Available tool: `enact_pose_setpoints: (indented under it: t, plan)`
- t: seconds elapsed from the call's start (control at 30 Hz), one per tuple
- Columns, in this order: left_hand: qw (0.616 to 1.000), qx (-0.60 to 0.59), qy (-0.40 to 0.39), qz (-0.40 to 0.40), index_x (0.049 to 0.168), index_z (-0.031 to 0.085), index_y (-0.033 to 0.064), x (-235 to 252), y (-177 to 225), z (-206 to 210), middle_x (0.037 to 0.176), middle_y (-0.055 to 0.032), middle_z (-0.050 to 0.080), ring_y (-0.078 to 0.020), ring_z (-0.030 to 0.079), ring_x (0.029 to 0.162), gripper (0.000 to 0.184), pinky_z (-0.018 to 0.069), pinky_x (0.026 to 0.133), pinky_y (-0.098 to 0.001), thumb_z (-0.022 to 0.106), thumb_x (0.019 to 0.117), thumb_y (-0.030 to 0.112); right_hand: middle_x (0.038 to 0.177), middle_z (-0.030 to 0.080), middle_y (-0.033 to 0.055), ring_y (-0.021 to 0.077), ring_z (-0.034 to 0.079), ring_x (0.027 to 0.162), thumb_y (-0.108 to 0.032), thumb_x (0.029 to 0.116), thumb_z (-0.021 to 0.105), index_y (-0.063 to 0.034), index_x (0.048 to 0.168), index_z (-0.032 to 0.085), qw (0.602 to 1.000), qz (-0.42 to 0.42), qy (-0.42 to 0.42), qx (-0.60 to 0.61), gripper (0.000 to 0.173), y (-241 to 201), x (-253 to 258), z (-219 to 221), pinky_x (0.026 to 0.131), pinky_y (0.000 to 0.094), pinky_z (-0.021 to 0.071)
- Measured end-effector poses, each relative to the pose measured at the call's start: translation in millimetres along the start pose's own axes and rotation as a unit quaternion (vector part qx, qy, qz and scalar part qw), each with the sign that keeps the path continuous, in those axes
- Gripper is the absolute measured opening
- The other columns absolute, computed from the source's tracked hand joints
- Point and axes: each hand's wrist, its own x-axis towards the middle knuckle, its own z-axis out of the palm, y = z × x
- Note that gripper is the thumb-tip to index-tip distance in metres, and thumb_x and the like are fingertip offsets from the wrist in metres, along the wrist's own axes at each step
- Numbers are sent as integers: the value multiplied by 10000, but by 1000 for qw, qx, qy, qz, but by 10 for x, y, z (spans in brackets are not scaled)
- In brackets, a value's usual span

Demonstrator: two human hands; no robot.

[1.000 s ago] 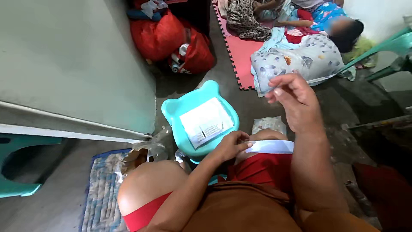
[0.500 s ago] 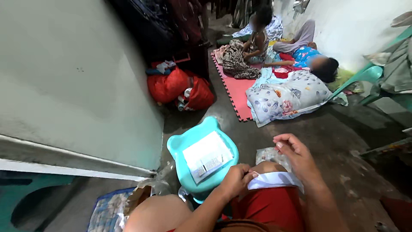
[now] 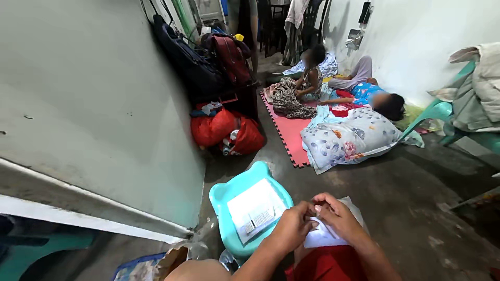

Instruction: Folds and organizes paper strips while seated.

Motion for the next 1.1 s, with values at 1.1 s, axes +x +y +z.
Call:
enact_pose_setpoints:
  t: [1.1]
  plan:
    - [982,77,-62,162,1176,582,-53,484,1176,-68,906,-188,667,-289,685,812,207,577,772,-435,571,1031,94,835,655,-129,-48,570,647,-311,904,757,-258,1028,696,971,-113,45,208,148,-351,-462,-582,586,138,504]
